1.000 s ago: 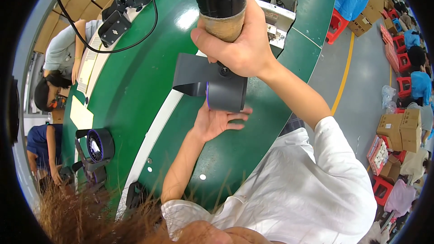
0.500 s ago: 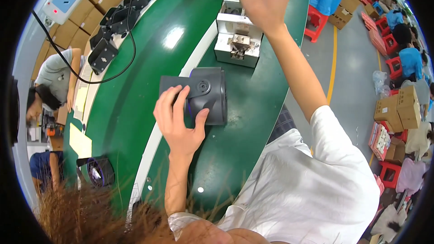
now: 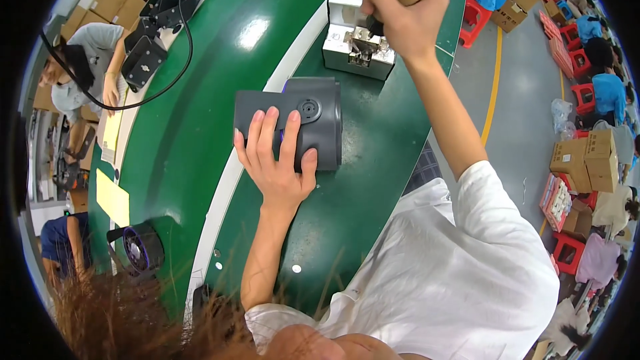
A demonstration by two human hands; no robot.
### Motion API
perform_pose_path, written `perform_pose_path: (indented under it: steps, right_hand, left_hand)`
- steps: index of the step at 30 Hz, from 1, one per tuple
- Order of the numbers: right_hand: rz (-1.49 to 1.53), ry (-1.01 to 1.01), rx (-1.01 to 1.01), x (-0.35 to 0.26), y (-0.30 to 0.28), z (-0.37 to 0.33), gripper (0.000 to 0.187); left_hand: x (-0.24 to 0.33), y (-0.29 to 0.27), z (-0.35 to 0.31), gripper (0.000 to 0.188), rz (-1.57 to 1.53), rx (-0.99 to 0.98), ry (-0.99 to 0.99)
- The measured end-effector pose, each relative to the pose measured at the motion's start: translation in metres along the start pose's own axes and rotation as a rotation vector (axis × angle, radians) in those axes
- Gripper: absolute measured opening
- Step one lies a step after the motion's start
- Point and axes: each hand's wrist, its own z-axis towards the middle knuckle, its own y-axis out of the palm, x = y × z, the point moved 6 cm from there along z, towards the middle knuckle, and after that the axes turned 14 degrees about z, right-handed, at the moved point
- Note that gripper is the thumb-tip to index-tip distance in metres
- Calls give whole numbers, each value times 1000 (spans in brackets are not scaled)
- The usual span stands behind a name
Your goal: The person assembles hair dryers by joining outer housings and internal components with screws, using an electric screwdriver.
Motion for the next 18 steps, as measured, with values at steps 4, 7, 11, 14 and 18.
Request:
perform_pose_path:
  steps: [4,7,11,14,18]
  right_hand:
    - [58,52,118,16,3,-14,61]
    - [-8,-27,-29,40,-5,-25,50]
    - [-85,-29,-32,58,-7,-37,48]
    - [6,111,-16,55,3,-34,49]
    - [18,205,-22,31,20,-30,34]
  left_hand:
    - [-1,-3,-2,43,5,-4,-10]
    - [0,-4,-2,42,2,4,-10]
    - [0,-5,-4,42,10,35,-10]
    - [-4,-2,-1,42,0,39,-8]
    - [-1,-1,-1,43,-38,36,9]
